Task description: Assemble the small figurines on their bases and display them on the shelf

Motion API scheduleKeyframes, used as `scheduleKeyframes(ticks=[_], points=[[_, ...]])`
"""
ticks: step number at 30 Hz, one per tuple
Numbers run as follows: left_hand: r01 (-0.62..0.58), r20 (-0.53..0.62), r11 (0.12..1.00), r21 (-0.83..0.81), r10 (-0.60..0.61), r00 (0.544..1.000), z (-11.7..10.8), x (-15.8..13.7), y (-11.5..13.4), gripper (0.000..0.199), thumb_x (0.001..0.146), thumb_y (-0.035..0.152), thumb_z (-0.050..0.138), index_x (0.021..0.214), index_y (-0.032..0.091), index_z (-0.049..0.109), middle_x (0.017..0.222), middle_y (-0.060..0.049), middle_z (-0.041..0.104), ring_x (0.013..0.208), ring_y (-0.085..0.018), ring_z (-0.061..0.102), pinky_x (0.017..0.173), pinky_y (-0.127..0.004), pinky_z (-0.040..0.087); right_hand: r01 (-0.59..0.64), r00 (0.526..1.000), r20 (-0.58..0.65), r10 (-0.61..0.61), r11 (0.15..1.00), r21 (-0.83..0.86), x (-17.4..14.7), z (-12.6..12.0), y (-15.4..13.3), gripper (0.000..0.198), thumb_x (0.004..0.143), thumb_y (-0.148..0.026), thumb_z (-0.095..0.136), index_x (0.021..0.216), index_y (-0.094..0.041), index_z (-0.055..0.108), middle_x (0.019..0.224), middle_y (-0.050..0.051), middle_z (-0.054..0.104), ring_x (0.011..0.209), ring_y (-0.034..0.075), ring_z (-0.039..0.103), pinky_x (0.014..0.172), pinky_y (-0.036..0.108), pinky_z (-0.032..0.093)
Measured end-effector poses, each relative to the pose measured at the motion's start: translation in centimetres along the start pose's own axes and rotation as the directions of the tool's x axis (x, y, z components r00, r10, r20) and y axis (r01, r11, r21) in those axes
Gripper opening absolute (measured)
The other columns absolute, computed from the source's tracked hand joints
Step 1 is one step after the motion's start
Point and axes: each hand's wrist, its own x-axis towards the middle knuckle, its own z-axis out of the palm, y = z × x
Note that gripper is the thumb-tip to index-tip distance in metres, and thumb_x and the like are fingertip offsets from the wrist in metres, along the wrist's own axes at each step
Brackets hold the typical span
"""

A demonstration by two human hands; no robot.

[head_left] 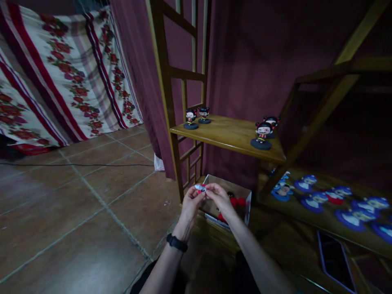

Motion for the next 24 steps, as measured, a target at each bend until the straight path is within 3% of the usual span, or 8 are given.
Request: scheduleKeyframes(ticks=[4,10,18,24], points=[[0.005,-0.003,0.998,-0.068,-0.005,1.0,0.8,-2.0,1.1,0.041,0.061,0.013,0.076,0.098,0.017,0.062,0.09,-0.003,0.067,0.073,-0.01,0.061,0.069,-0.021,0.047,0.072,0.995,0.076,-0.071,0.997,-0.012,-2.7,0.0,-1.7,0.028,0.07,-0.032,0.065,0.097,-0.023,0.061,0.094,0.003,0.064,0.081,0.016,0.057,0.07,0.028,0.046],[0.043,0.033,0.999,-0.025,-0.042,0.999,2.9,-5.3,2.3,0.042,0.062,0.013,0.075,0.102,0.017,0.063,0.096,-0.005,0.067,0.077,-0.011,0.061,0.071,-0.022,0.047,0.055,0.996,0.071,-0.061,0.995,0.08,-5.6,-0.6,-2.7,0.037,0.074,-0.034,0.063,0.109,-0.025,0.06,0.099,0.003,0.065,0.082,0.016,0.058,0.073,0.029,0.047],[-0.051,0.049,0.972,0.229,0.041,0.998,5.5,-8.0,4.3,0.042,0.06,0.017,0.077,0.1,0.016,0.066,0.095,-0.006,0.069,0.083,-0.015,0.062,0.081,-0.025,0.045,0.051,0.991,0.114,-0.075,0.979,0.197,-6.5,-0.6,-3.5,0.037,0.07,-0.035,0.067,0.105,-0.023,0.063,0.105,0.006,0.066,0.094,0.02,0.06,0.081,0.034,0.047],[-0.141,-0.032,0.898,0.416,0.17,0.985,6.5,-8.3,3.9,0.037,0.058,0.018,0.077,0.093,0.014,0.067,0.085,-0.005,0.07,0.073,-0.014,0.061,0.072,-0.023,0.046,-0.075,0.984,0.176,0.013,0.934,0.349,-6.5,-1.1,-3.2,0.038,0.067,-0.033,0.069,0.103,-0.022,0.062,0.106,0.006,0.066,0.098,0.021,0.06,0.084,0.036,0.047]])
